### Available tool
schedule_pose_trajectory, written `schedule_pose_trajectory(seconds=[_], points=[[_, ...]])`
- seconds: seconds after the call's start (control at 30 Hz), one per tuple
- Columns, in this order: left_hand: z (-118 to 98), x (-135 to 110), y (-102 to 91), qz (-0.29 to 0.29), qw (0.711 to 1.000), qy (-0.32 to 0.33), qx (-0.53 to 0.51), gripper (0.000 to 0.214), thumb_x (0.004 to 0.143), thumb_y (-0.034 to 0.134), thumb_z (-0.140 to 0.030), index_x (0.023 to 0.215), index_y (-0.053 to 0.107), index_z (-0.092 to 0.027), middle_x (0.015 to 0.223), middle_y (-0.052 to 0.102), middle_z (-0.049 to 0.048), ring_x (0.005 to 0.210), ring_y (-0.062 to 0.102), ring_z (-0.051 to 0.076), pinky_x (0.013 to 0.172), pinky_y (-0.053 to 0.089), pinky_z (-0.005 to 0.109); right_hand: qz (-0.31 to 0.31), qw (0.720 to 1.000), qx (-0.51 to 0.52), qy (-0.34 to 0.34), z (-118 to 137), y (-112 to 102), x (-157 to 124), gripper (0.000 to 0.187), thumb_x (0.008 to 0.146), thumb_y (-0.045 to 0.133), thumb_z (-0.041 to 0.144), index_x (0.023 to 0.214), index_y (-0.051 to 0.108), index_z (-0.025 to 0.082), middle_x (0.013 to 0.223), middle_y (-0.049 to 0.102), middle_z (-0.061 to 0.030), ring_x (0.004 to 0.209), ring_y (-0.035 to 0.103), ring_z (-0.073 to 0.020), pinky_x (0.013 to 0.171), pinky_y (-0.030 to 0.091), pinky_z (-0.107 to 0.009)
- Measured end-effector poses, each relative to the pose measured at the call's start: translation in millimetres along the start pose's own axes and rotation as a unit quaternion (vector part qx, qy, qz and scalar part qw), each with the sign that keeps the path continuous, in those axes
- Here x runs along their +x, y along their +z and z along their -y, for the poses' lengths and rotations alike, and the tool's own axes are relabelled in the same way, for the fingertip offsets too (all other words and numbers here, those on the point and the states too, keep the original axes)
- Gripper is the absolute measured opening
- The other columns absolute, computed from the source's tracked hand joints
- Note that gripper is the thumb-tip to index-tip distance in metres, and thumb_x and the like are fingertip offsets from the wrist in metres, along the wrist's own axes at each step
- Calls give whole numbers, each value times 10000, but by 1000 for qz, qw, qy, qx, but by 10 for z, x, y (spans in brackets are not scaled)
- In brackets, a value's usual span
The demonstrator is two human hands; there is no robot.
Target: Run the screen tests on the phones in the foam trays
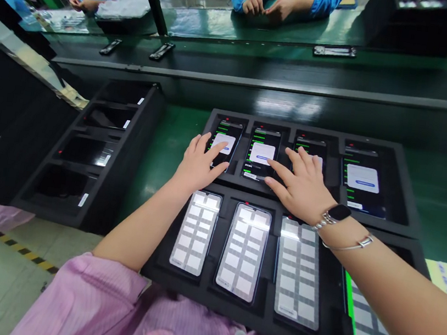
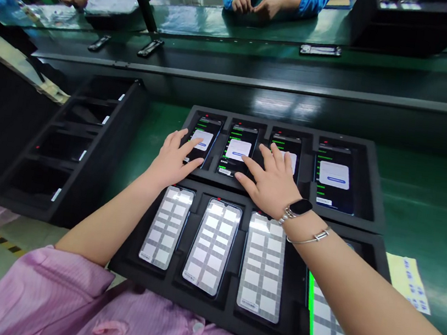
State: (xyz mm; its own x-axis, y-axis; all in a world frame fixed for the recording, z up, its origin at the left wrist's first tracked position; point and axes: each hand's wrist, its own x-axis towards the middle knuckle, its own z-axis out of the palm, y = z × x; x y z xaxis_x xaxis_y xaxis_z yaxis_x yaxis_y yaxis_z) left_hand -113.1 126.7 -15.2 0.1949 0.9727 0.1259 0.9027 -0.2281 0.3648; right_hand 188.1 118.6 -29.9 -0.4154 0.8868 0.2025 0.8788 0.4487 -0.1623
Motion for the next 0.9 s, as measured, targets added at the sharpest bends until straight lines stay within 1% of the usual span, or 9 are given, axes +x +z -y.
schedule_pose_trajectory(seconds=[0.17,0.27,0.33,0.4,0.5,0.6,0.7,0.8,0.9], points=[[26,7,5,-7,1000,6,-18,610,1020,636,-485,1579,489,-289,1685,352,168,1580,289,403,1249,364,640,29,999,6,19,43,29,66,604,1075,382,609,1545,586,289,1714,343,-151,1612,209,-458,1264,185,-766],[38,4,4,-10,999,5,-36,615,1018,645,-478,1578,489,-279,1680,352,174,1575,297,390,1230,404,620,21,1000,3,22,50,-6,39,616,1072,386,620,1549,578,280,1708,347,-164,1608,220,-462,1260,195,-763],[46,-1,3,-9,999,3,-51,616,1019,641,-477,1582,481,-281,1686,342,172,1578,290,385,1207,439,616,-6,1000,-5,16,0,-72,-56,624,1071,405,610,1570,546,264,1694,364,-180,1601,245,-455,1262,201,-754],[56,-4,7,-13,998,6,-59,618,1016,643,-477,1579,476,-286,1682,350,169,1575,296,382,1201,446,621,-34,999,-13,21,-108,-151,-210,647,1064,434,602,1602,493,247,1673,392,-194,1590,273,-448,1260,224,-744],[75,1,21,-27,998,19,-52,620,1004,654,-474,1564,488,-263,1652,385,179,1567,319,387,1228,412,625,-49,996,-30,63,-329,-231,-474,697,1051,454,611,1617,450,204,1641,421,-223,1578,298,-450,1250,279,-722],[89,7,29,-30,998,18,-50,625,999,653,-473,1559,493,-246,1643,392,193,1558,333,401,1226,412,626,-35,992,-46,110,-499,-228,-651,700,1049,429,625,1574,506,169,1612,439,-250,1558,336,-459,1229,329,-712],[98,5,24,-26,998,10,-58,623,996,648,-487,1556,490,-264,1652,382,186,1550,349,404,1191,457,623,-33,991,-42,121,-554,-187,-693,654,1054,419,606,1550,548,200,1615,445,-228,1558,334,-454,1213,355,-712],[103,-1,20,-29,998,6,-64,610,994,645,-487,1546,496,-272,1649,386,181,1549,362,398,1187,465,625,-35,992,-35,113,-539,-160,-672,613,1057,416,587,1541,572,244,1635,443,-194,1569,313,-449,1226,323,-725],[105,-1,21,-34,997,3,-67,601,991,651,-484,1536,508,-273,1643,393,177,1546,370,396,1195,457,628,-26,992,-36,118,-518,-146,-651,617,1061,396,600,1529,591,250,1641,437,-191,1571,310,-451,1233,295,-739]])
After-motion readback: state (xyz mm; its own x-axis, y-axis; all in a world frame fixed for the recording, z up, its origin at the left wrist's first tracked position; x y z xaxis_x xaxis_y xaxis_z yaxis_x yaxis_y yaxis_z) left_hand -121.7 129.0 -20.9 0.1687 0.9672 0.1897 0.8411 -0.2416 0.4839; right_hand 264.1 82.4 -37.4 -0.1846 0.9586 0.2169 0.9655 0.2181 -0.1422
